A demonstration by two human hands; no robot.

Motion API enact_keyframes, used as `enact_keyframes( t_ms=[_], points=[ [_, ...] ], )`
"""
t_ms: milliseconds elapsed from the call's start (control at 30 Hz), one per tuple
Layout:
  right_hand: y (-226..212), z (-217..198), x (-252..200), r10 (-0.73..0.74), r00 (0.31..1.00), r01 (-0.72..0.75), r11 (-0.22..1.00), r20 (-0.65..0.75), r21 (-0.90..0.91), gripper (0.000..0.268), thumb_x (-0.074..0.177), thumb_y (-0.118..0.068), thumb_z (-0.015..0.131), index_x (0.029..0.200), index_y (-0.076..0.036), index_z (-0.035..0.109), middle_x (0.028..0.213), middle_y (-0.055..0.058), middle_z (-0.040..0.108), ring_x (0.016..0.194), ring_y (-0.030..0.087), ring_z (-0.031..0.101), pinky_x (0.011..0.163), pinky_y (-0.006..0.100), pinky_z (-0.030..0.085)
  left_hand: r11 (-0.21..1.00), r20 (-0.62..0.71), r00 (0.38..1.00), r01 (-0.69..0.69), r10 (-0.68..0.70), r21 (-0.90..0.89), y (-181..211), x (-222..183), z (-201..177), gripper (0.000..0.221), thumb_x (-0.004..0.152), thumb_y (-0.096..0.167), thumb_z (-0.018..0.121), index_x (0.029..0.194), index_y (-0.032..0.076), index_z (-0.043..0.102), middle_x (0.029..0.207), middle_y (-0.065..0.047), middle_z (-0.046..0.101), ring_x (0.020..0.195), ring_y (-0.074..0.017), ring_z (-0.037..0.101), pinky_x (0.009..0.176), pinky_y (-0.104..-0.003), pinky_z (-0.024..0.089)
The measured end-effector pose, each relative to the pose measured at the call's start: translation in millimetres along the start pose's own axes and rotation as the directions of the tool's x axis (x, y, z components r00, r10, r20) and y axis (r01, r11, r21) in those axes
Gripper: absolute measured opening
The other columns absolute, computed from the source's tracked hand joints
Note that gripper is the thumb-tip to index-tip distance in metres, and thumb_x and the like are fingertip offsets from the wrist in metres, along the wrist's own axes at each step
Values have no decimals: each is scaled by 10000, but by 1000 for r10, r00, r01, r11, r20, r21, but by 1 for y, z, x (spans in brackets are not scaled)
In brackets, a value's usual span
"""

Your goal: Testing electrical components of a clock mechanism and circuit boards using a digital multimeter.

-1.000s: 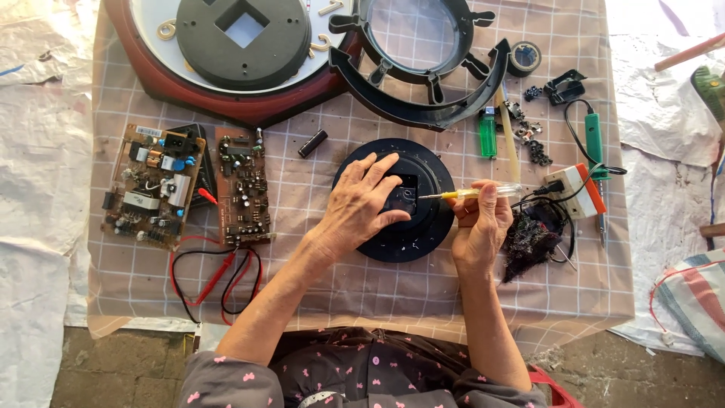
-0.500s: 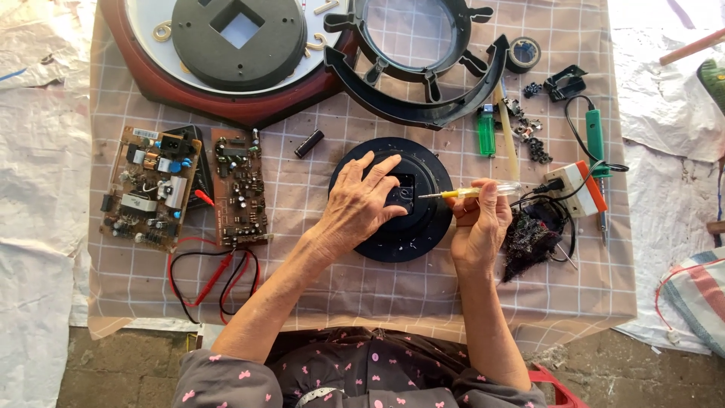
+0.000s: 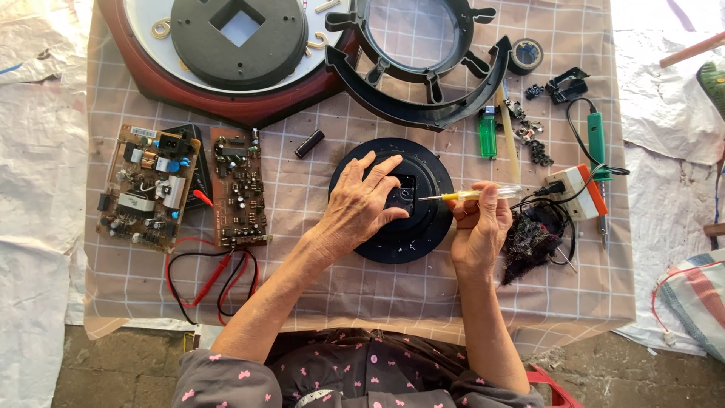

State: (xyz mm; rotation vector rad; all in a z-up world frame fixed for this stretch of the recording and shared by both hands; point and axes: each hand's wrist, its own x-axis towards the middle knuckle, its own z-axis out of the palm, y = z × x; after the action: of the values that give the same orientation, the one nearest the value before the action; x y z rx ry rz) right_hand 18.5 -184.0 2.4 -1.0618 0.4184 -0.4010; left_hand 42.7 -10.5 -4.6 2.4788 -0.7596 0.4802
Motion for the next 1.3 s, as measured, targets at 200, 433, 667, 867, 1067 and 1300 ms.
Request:
enact_keyframes(
  t_ms=[200,433,667,867,1067,1300],
  points=[
    [2,-3,1,-8,1000,9,1000,16,-21,292,878,-308,503,888,-17,519,619,38,463,509,101,558,640,282,575,979,-67,998,2,-16,-203,-1,11,-22,477,796,405,556,1135,76,490,1278,-130,429,1138,-375,432,936,-464,356],
    [7,-8,3,-14,999,14,1000,33,17,287,874,-301,518,888,-15,522,605,54,473,497,119,563,644,290,578,923,-185,978,13,-91,-385,12,18,-76,299,858,214,533,1146,135,540,1204,-64,493,1134,-302,465,981,-397,352],
    [2,-2,-3,-68,996,71,995,51,-75,296,879,-315,506,896,-19,519,587,62,502,497,101,560,654,306,573,914,-18,981,172,-192,-366,-9,-10,-38,338,746,274,662,1048,151,572,1207,-94,461,1179,-362,351,986,-461,281],
    [7,-3,0,-88,994,94,991,66,-92,301,882,-320,499,910,-21,513,579,60,512,495,96,563,652,309,574,972,118,981,171,-152,-163,-7,-2,-37,465,682,417,665,1027,121,567,1282,-131,373,1224,-422,242,950,-590,229],
    [10,-4,2,-90,994,96,991,65,-98,301,879,-323,499,908,-24,517,578,61,525,493,98,573,645,301,574,1000,226,974,-22,24,-11,-19,13,-20,433,623,438,695,887,107,602,1248,-104,395,1209,-385,281,936,-569,266],
    [8,-3,0,-94,995,98,990,44,-98,306,873,-322,510,900,-18,524,561,60,525,482,108,583,638,298,576,992,211,970,-126,118,24,-19,12,-6,454,651,430,686,860,49,553,1196,-144,443,1049,-384,480,828,-428,443]
  ],
)
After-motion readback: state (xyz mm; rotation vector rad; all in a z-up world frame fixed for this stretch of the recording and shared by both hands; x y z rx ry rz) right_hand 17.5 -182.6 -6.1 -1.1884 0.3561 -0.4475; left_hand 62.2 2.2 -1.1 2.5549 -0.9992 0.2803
